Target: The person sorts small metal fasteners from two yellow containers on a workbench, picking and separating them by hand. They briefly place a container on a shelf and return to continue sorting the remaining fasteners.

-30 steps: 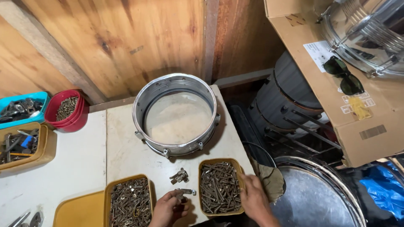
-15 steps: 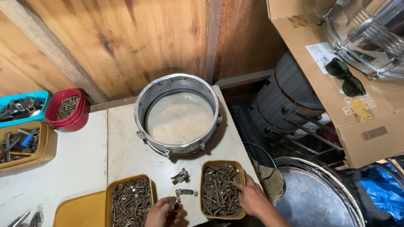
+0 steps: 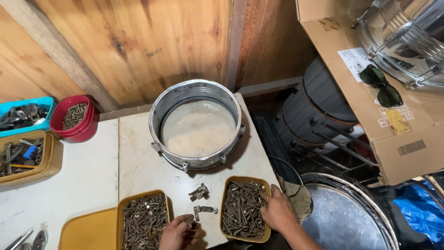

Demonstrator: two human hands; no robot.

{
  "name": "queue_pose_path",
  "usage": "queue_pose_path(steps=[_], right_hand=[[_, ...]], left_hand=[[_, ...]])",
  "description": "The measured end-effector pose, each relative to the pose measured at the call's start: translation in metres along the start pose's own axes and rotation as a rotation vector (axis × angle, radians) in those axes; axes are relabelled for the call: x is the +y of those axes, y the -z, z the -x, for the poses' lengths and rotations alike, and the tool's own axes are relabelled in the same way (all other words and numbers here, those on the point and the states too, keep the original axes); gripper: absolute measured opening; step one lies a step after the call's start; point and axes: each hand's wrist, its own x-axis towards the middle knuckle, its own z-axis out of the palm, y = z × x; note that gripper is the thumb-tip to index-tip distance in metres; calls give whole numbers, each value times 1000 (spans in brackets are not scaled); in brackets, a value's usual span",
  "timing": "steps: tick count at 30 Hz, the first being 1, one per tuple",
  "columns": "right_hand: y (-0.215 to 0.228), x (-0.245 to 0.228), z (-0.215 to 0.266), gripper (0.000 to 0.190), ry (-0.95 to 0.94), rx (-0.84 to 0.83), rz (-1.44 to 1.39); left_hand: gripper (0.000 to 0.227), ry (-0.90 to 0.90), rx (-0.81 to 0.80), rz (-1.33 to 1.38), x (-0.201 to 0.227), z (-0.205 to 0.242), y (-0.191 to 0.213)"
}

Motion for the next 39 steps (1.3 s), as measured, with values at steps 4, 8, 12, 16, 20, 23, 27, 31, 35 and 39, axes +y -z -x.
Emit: queue_pose_path(steps=[4,8,12,16,20,23,27,31,35,39], right_hand=[[-10,9,-9,49,-5,-55,-50],[-32,27,-33,41,92,113,-49],[-43,36,-57,24,188,240,-133],[-41,31,-64,20,66,156,-118],[-53,45,-78,17,149,159,-144],[-25,31,-53,29,74,68,-200],[-21,63,-64,18,121,162,-455],[-14,82,-59,24,238,75,-628],[-14,78,-41,23,318,-3,-969],[-21,76,-35,15,329,-85,-1276]], left_hand=[[39,11,-6,-8,10,21,-6],[38,11,28,99,2,19,1],[36,74,69,177,-4,9,6],[35,58,55,185,0,19,5],[36,64,41,215,5,22,6],[39,60,43,248,6,24,9],[37,74,91,245,23,48,4],[40,68,86,247,21,44,1],[41,80,6,184,29,53,-4],[44,59,-12,97,29,47,-4]])
